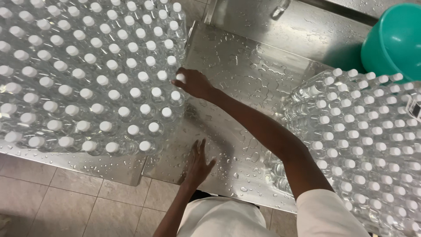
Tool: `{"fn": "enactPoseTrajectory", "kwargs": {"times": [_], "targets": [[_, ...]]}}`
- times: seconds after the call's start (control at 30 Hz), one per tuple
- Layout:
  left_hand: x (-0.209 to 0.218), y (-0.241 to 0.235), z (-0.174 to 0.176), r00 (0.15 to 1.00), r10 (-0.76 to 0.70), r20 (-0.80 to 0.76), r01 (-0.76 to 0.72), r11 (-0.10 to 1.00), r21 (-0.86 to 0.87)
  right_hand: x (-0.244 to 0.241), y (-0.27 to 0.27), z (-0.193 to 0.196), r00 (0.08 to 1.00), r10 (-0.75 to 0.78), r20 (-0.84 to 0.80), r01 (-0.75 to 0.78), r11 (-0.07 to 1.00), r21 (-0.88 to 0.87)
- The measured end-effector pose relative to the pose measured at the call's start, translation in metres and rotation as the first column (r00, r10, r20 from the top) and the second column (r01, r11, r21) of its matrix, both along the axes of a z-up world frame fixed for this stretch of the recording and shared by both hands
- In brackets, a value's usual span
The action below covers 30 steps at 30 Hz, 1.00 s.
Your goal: The person repeatedly picks up empty plastic bottles from a large stack on the right, fills them with water from a tap, and places the filled bottles onto a stack on the left. The task is performed by hand on a stainless steel countertop.
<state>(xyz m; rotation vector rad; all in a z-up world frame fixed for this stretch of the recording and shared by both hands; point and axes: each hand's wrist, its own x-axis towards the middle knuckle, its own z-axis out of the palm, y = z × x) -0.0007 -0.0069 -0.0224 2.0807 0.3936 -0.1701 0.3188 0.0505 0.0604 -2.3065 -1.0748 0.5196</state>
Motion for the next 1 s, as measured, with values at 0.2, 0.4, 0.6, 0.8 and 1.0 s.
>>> {"fn": "enactPoseTrajectory", "kwargs": {"times": [0.2,0.4,0.6,0.8,1.0], "targets": [[0.000,0.004,-0.021,0.995,-0.087,-0.040,0.087,0.996,-0.002,0.017,-0.097,0.024,0.996,0.073,-0.053,-0.076,0.995,-0.066],[-0.010,0.016,0.006,0.975,-0.092,-0.201,0.049,0.976,-0.211,0.122,-0.347,0.019,0.903,-0.164,0.398,0.403,0.646,-0.648],[-0.005,0.005,-0.028,0.968,-0.191,0.166,0.217,0.963,-0.158,0.154,-0.496,0.067,0.841,-0.423,0.338,0.541,0.641,-0.545],[0.028,-0.022,-0.009,0.967,-0.214,0.140,0.225,0.971,-0.073,0.124,-0.449,0.054,0.816,-0.456,0.355,0.573,0.720,-0.391],[0.070,-0.037,0.047,0.926,-0.265,0.268,0.244,0.964,0.111,0.049,-0.386,0.042,0.831,-0.164,0.531,0.393,0.849,-0.354]]}}
